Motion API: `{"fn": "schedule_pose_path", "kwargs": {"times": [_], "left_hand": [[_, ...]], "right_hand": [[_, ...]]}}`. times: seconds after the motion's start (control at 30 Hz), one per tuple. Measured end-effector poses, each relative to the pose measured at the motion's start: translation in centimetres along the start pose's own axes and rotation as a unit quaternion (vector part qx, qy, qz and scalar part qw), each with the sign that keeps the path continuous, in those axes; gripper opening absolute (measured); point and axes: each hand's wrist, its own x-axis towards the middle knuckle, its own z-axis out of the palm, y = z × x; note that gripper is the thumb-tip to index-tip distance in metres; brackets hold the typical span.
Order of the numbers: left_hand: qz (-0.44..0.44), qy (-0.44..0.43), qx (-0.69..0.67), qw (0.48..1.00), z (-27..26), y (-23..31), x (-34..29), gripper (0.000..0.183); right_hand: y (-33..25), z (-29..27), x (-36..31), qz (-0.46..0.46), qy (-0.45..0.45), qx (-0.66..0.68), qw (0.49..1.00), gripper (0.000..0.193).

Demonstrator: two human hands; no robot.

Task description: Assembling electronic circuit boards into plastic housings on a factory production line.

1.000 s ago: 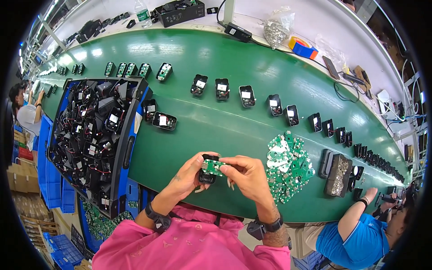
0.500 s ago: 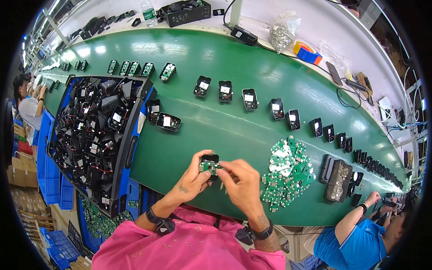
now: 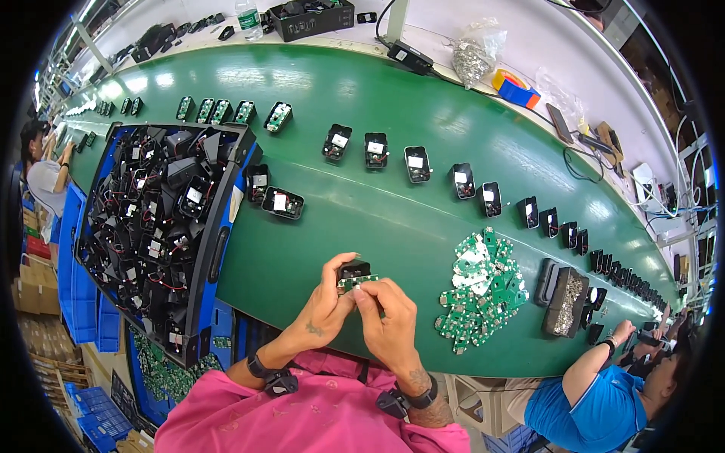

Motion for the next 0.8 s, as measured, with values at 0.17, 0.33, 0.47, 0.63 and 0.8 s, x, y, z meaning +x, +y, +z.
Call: {"fn": "schedule_pose_path", "kwargs": {"times": [0.17,0.33,0.47,0.63,0.8], "left_hand": [[0.063,0.042,0.053,0.996,-0.1,0.5,-0.2,0.058],[0.04,-0.025,0.063,0.997,-1.0,1.8,-0.7,0.063],[0.049,-0.05,0.084,0.994,-1.3,2.7,-1.0,0.065],[0.031,-0.068,0.082,0.994,-1.4,2.6,-1.1,0.066],[0.073,-0.078,0.128,0.986,-1.4,2.6,-1.1,0.067]], "right_hand": [[-2.0,-1.3,0.5,-0.028,-0.032,-0.113,0.993,0.004],[-3.2,-3.2,1.8,0.022,-0.156,-0.118,0.98,0.006],[-3.7,-4.2,2.4,0.017,-0.202,-0.121,0.972,0.007],[-3.8,-4.7,2.6,-0.015,-0.246,-0.117,0.962,0.006],[-3.9,-5.0,2.8,0.002,-0.268,-0.102,0.958,0.008]]}}
